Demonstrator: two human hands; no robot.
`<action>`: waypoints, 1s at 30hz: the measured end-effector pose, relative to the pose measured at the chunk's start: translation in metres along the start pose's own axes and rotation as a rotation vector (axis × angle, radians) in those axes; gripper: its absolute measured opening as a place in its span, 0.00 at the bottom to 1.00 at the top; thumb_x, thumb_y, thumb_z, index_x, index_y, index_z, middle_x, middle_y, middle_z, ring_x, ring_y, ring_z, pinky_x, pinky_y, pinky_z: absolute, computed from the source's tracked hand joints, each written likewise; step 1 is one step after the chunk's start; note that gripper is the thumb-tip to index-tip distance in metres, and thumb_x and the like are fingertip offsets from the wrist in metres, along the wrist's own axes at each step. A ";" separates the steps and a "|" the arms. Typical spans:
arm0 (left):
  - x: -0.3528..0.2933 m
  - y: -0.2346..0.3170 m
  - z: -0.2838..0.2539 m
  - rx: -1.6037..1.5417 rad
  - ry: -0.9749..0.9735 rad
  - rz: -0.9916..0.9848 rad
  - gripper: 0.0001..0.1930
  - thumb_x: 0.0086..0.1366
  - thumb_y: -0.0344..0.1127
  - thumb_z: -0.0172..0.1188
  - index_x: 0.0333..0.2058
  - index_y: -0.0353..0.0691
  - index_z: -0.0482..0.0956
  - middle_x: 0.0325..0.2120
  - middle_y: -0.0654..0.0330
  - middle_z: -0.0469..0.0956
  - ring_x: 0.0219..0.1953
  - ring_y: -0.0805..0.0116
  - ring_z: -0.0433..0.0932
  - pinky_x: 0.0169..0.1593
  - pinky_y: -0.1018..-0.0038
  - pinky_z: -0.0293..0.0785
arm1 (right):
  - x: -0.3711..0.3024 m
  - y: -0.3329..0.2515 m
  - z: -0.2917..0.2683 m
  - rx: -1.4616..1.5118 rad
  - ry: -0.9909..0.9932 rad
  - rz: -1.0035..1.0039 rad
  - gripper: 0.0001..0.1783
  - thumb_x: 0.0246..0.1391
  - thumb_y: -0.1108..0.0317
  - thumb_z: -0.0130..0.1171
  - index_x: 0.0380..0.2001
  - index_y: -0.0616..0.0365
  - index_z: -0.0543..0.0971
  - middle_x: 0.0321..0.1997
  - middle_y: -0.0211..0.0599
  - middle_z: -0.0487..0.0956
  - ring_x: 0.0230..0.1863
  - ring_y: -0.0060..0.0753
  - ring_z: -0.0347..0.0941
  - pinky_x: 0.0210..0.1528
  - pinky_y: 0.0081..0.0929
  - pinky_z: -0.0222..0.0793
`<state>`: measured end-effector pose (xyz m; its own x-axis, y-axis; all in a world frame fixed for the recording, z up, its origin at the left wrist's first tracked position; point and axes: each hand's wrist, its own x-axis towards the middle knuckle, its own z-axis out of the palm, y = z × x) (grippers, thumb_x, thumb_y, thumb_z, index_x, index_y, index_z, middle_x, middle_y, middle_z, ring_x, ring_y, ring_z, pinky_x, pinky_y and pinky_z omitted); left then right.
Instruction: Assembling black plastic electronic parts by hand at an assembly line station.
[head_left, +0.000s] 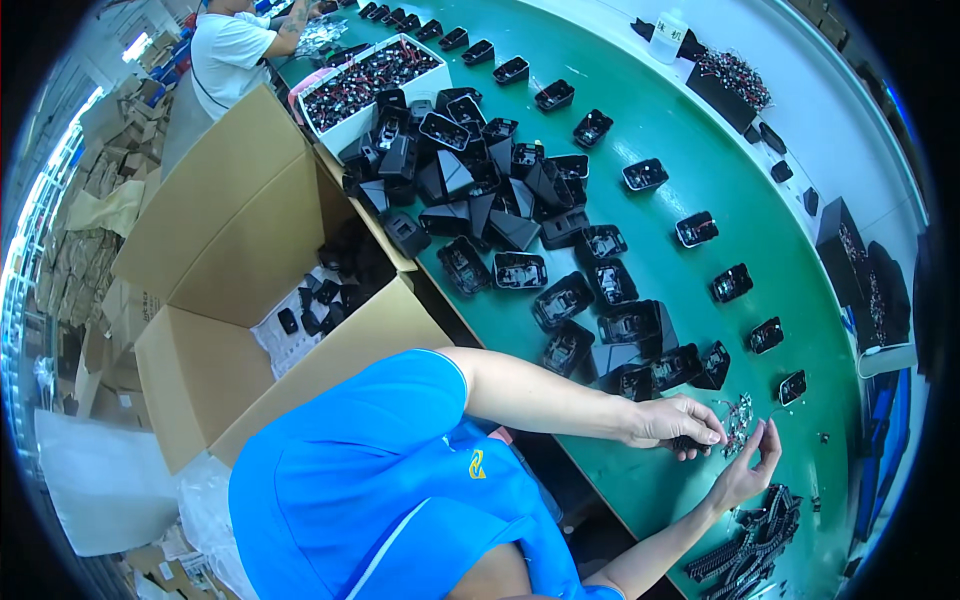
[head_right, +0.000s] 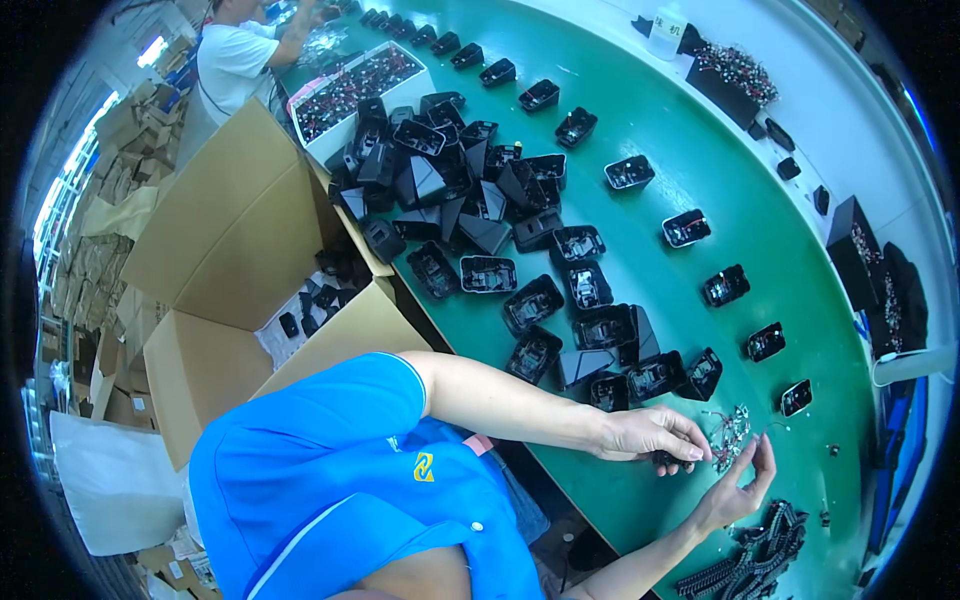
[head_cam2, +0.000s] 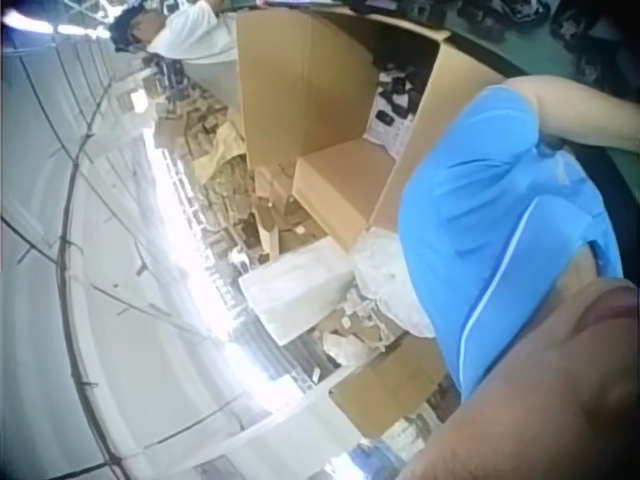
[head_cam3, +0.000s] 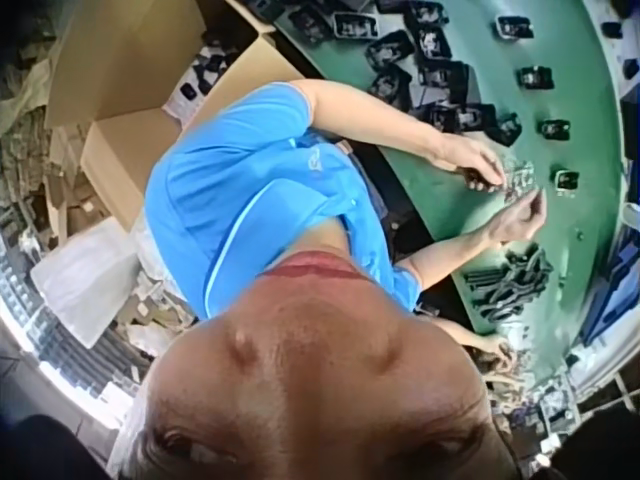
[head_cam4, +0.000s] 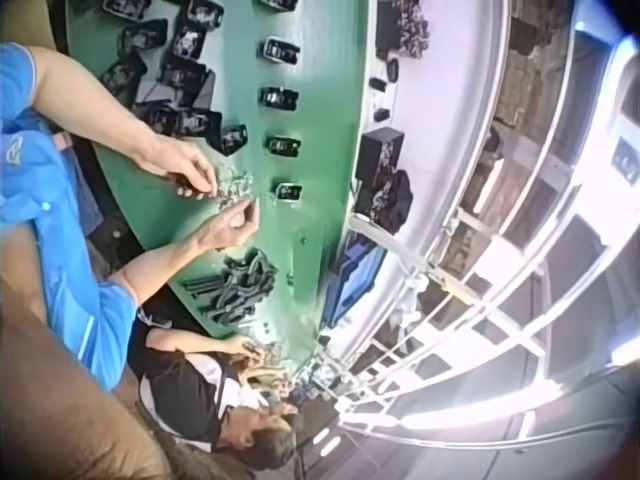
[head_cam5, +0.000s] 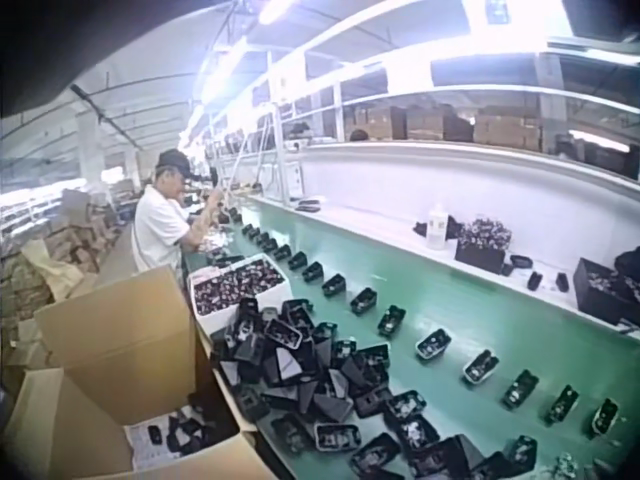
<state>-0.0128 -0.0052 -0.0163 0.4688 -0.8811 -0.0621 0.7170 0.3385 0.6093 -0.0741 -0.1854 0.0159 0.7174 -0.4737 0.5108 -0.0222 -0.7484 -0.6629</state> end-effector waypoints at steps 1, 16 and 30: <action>0.000 -0.001 0.000 -0.012 -0.012 0.010 0.12 0.69 0.34 0.61 0.48 0.39 0.80 0.32 0.63 0.78 0.27 0.78 0.74 0.30 0.83 0.71 | -0.003 -0.003 0.001 0.015 -0.025 0.007 0.12 0.65 0.70 0.57 0.51 0.59 0.79 0.45 0.36 0.82 0.45 0.30 0.77 0.51 0.26 0.73; -0.004 0.019 0.009 -0.080 0.028 -0.021 0.16 0.71 0.30 0.56 0.56 0.37 0.75 0.40 0.56 0.77 0.35 0.72 0.75 0.40 0.80 0.74 | -0.019 -0.034 0.013 0.681 -0.026 0.154 0.07 0.56 0.75 0.67 0.39 0.59 0.85 0.39 0.34 0.82 0.38 0.25 0.75 0.41 0.20 0.74; -0.005 0.035 0.007 -0.122 0.120 0.045 0.15 0.72 0.30 0.55 0.55 0.34 0.75 0.39 0.56 0.77 0.35 0.73 0.75 0.40 0.80 0.75 | -0.014 -0.038 0.010 0.568 -0.214 0.135 0.06 0.54 0.75 0.67 0.36 0.63 0.85 0.36 0.34 0.82 0.35 0.26 0.74 0.42 0.20 0.69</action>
<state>0.0064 0.0090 0.0114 0.5551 -0.8207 -0.1354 0.7476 0.4209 0.5138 -0.0765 -0.1457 0.0285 0.8592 -0.3992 0.3201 0.2095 -0.2962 -0.9318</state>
